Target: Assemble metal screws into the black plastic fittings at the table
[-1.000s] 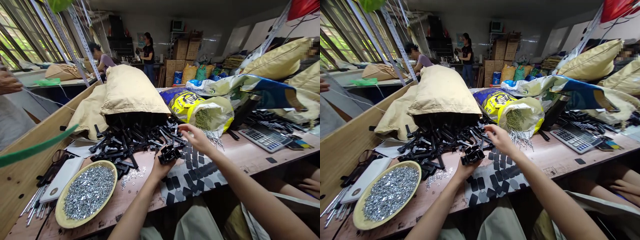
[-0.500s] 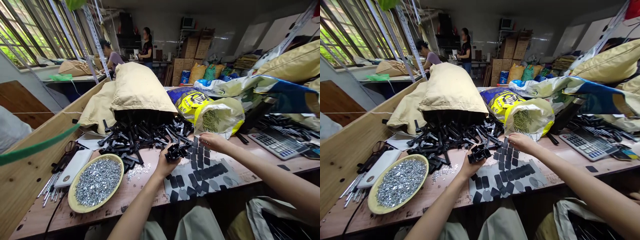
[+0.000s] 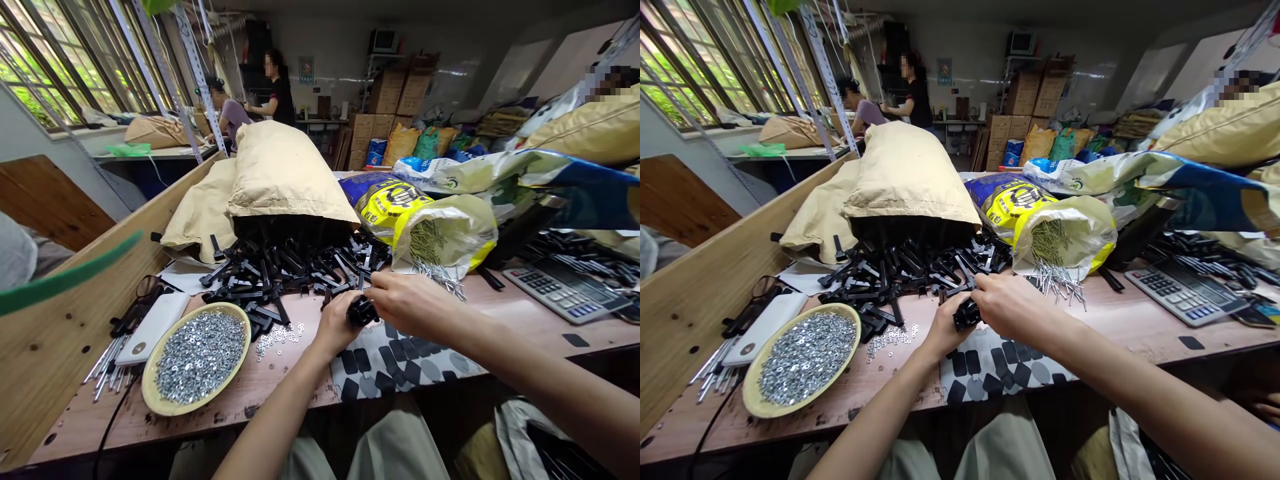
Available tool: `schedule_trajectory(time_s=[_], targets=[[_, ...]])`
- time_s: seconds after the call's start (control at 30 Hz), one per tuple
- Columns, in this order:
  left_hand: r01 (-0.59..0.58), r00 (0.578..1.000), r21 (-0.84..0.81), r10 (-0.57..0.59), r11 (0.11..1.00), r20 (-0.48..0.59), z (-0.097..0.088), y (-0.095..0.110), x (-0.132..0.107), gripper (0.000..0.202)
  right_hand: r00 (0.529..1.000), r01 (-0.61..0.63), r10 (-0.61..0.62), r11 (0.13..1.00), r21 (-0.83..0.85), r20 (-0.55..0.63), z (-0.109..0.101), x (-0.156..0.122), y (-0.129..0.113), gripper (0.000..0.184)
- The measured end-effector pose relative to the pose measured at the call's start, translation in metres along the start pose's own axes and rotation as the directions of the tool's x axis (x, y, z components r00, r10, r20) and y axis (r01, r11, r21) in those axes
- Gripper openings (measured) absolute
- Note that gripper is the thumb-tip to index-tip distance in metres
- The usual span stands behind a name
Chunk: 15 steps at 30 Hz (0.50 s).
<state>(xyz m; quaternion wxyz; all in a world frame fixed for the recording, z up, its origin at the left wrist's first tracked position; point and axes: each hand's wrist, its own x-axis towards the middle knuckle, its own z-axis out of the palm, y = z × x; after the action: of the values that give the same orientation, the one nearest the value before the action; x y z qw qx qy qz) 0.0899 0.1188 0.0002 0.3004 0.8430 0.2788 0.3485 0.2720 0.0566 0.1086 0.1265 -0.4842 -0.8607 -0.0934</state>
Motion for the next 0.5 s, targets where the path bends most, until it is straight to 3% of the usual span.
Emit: schedule_trajectory(time_s=[0.17, 0.3, 0.5], targets=[[0.016, 0.998, -0.008, -0.017, 1.0, -0.06, 0.001, -0.003, 0.0, 0.038, 0.993, 0.071, -0.045, 0.965, 0.253, -0.105, 0.014, 0.003, -0.003, 0.045], [0.052, 0.993, -0.032, -0.055, 0.998, -0.1, 0.004, -0.009, 0.0, 0.036, 0.974, 0.105, 0.01, 0.868, 0.485, -0.228, 0.03, 0.002, -0.003, 0.043], [0.039, 0.996, -0.056, -0.043, 0.998, -0.076, 0.005, -0.011, -0.001, 0.038, 0.984, 0.083, 0.003, 0.879, 0.47, -0.18, 0.031, 0.008, -0.017, 0.046]])
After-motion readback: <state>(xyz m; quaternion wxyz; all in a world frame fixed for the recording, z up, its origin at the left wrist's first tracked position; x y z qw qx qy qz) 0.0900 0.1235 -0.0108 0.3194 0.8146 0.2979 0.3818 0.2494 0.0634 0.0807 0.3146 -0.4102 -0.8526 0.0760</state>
